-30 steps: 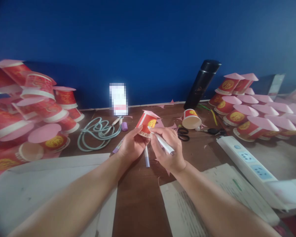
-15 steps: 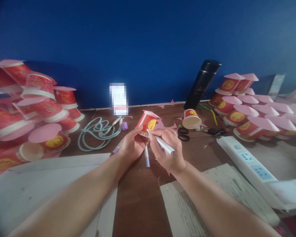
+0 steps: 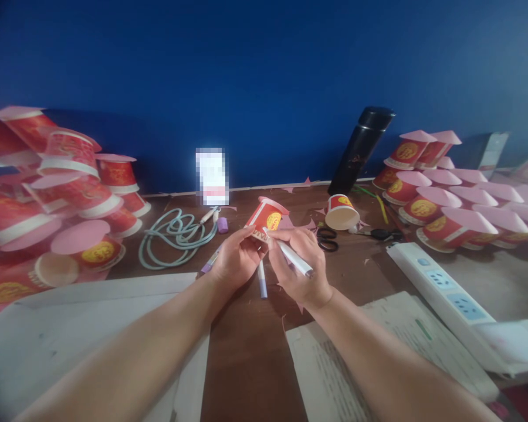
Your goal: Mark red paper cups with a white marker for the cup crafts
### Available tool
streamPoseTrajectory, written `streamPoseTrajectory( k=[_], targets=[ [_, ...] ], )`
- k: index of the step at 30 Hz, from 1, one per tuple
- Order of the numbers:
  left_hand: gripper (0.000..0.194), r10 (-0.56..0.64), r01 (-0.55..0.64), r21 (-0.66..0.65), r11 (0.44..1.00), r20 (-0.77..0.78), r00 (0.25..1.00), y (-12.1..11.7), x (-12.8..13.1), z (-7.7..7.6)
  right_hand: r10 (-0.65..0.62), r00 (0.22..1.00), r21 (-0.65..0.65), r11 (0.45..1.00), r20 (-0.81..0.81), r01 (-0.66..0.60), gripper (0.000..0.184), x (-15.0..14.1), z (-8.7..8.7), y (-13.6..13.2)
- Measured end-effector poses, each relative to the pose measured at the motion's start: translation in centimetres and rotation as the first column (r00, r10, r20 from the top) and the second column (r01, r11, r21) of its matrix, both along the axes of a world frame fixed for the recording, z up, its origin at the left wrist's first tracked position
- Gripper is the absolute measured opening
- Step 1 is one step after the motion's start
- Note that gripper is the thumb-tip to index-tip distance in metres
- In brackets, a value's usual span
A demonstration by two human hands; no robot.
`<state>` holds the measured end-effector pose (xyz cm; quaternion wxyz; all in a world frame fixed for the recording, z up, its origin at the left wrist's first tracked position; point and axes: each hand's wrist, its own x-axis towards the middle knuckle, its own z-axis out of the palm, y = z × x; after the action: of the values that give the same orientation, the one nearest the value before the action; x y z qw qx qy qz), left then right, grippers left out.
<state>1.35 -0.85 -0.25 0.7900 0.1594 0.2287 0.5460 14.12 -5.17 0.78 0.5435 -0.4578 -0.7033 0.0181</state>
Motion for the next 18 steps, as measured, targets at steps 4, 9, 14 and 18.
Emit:
streamPoseTrajectory(
  k=[4,9,14,18],
  targets=[
    [0.009,0.011,-0.011,0.02,1.0,-0.019,1.0,0.04,0.07,-0.27,0.008,1.0,0.014,1.0,0.0,-0.008,0.018,0.07,0.0,0.0],
    [0.011,0.016,-0.016,0.023,1.0,-0.024,1.0,0.06,0.15,-0.32,0.004,1.0,0.023,1.0,0.011,-0.004,0.016,0.09,0.01,0.08],
    [0.009,0.014,-0.014,0.018,1.0,-0.046,0.999,-0.07,0.11,0.01,0.001,1.0,0.014,1.0,0.018,-0.001,0.016,0.05,0.02,0.12],
    [0.009,0.0,0.003,0.048,0.999,-0.059,0.998,-0.16,0.1,0.16,0.006,1.0,0.013,1.0,0.013,-0.006,0.017,0.04,-0.05,0.13]
  ],
)
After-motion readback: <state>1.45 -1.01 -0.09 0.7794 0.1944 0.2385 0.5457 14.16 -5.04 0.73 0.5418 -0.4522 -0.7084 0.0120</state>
